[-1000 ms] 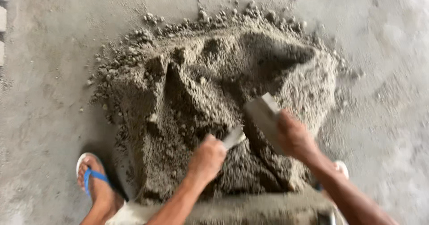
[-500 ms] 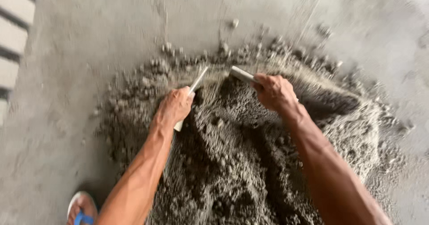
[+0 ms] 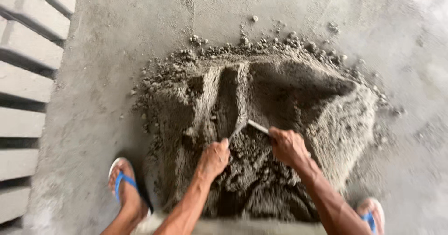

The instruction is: The person scoops wet concrete into a rectangular metal mold using a trowel, levels the surface, and then flips the mold to release the formed brick onto a stack. The process is repeated multiple times.

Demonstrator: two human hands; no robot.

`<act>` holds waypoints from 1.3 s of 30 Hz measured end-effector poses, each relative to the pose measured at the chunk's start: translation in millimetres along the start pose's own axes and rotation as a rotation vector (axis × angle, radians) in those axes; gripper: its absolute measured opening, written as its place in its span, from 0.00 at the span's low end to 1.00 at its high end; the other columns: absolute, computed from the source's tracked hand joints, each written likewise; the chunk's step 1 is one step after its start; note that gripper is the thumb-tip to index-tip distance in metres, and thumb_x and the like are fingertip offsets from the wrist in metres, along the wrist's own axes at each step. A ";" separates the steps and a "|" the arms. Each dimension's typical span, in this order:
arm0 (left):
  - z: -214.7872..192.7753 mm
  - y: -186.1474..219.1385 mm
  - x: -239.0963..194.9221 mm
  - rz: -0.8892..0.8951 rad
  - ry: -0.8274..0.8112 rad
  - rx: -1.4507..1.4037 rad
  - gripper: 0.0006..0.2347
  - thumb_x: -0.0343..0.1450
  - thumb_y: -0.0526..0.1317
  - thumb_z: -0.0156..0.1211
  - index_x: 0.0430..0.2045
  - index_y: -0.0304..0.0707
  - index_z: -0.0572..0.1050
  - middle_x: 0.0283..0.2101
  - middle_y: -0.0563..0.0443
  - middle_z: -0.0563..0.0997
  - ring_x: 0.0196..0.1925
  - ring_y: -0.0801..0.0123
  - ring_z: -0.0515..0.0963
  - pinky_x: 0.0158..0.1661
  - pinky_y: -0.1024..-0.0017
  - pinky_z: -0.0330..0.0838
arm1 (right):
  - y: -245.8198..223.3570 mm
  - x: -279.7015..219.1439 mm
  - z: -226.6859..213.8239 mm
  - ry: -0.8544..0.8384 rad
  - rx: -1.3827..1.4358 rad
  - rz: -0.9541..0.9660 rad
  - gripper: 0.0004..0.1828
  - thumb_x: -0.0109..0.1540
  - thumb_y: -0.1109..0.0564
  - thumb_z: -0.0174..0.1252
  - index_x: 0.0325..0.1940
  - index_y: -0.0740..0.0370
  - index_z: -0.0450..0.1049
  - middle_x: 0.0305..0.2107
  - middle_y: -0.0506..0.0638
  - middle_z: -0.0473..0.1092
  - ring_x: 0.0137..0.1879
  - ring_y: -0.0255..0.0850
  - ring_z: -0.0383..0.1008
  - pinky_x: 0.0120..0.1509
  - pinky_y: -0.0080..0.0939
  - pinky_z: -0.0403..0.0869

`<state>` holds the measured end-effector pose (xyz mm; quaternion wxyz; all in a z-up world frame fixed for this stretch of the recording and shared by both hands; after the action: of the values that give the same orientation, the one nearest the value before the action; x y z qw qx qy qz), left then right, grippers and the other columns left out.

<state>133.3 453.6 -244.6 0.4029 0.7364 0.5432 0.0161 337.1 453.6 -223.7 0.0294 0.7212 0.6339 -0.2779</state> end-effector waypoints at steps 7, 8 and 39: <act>24.8 -6.9 -101.6 -0.195 -0.173 -0.059 0.16 0.68 0.46 0.38 0.34 0.32 0.72 0.31 0.31 0.78 0.35 0.43 0.79 0.32 0.49 0.73 | 27.7 -133.1 -0.8 0.226 -0.257 -0.010 0.08 0.55 0.50 0.49 0.31 0.53 0.70 0.21 0.57 0.70 0.30 0.54 0.73 0.40 0.53 0.71; 12.2 -4.4 -94.9 -0.088 -0.119 0.047 0.13 0.68 0.42 0.41 0.37 0.32 0.70 0.29 0.32 0.78 0.31 0.43 0.80 0.29 0.50 0.74 | 27.7 -133.1 -28.1 0.057 0.019 0.135 0.07 0.56 0.48 0.47 0.30 0.48 0.69 0.22 0.53 0.72 0.32 0.53 0.75 0.43 0.55 0.71; -79.1 116.9 -191.2 0.476 0.480 -0.219 0.09 0.67 0.31 0.41 0.35 0.19 0.64 0.11 0.34 0.66 0.09 0.54 0.67 0.12 0.65 0.54 | 44.9 -209.4 -7.4 0.388 0.983 0.528 0.26 0.58 0.40 0.49 0.39 0.66 0.74 0.33 0.69 0.70 0.45 0.60 0.69 0.52 0.60 0.63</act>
<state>110.5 333.7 -40.7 0.3254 0.7700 0.4305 0.3403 372.9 259.7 -139.6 -0.3566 0.8212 0.2233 -0.3854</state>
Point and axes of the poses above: each hand's wrist, its own x-axis towards the middle knuckle, its own z-axis out of the palm, y = z × x, the point moved 10 cm from there along x, towards the middle knuckle
